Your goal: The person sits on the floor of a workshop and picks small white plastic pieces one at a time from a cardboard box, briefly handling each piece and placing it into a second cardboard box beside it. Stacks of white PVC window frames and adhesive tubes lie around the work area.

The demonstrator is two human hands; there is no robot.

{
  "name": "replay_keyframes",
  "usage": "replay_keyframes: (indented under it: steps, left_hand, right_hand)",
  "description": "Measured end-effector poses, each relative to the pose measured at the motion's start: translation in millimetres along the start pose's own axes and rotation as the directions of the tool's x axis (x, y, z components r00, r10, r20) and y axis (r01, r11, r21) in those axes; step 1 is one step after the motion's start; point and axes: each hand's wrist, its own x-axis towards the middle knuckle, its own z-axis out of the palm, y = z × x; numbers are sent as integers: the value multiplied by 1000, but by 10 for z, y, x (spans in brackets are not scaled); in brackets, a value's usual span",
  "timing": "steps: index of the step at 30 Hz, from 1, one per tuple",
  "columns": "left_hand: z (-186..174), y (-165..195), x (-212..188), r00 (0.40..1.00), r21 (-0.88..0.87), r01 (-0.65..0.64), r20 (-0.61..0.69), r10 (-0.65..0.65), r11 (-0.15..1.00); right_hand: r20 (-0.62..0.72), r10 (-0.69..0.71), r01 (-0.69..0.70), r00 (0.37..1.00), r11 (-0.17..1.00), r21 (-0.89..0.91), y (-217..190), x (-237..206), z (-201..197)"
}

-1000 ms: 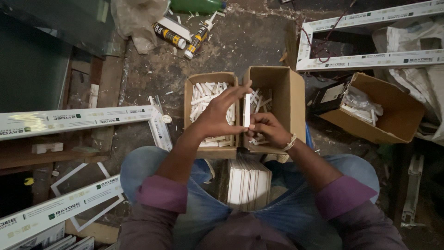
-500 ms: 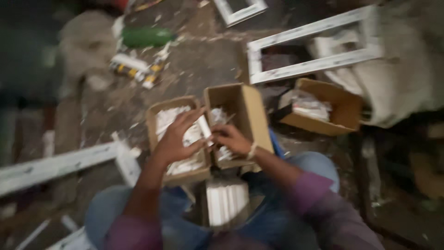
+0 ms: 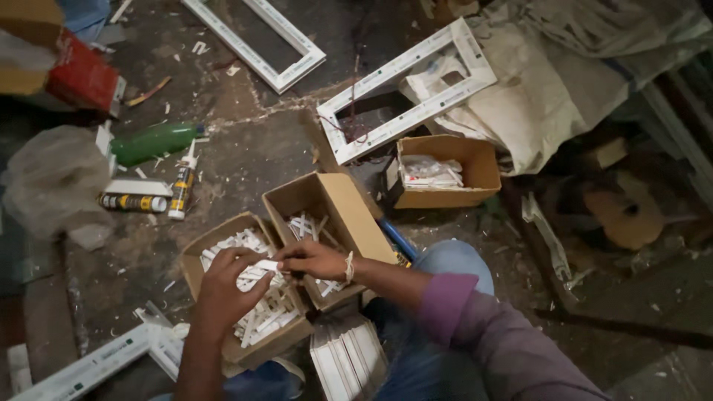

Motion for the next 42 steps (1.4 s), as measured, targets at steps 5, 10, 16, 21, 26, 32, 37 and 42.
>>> replay_keyframes:
  steps: [5,10,16,21,26,32,37,42]
  left_hand:
    - [26,48,7,1000,-15,3,-1,-3,1000]
    - [49,-19,-1,999,37,-35,-16,35,999]
    - [73,-40,6,997,96,-63,-35,67,993]
    - [118,109,-8,993,137,-14,-113,29,991]
    - [161,193,-77,988,169,30,-157,-3,985]
    - [381,-14,-143,977,135,119,-193,-92,984]
    - [462,-418,-151,757,-287,653,279,-591,701]
    - [613,-476,-195,769,-702,615,435,-469,359]
  right_hand:
    - [23,5,-5,1000,1000,-8,-8,-21,-5]
    - [7,48,-48,999,999,8,-98,-32,24]
    - [-20,54,-54,998,998,22,-175,-23,27]
    - [-69,58,-52,996,994,95,-82,4,-1]
    - [-166,9,1,986,998,58,55,44,39]
    - [-314,27,-18,949,999,33,185,33,118]
    - [-311,-13,154,950,887,435,269,-25,241]
    - [-377,-108,215,920,943,256,84,4,220]
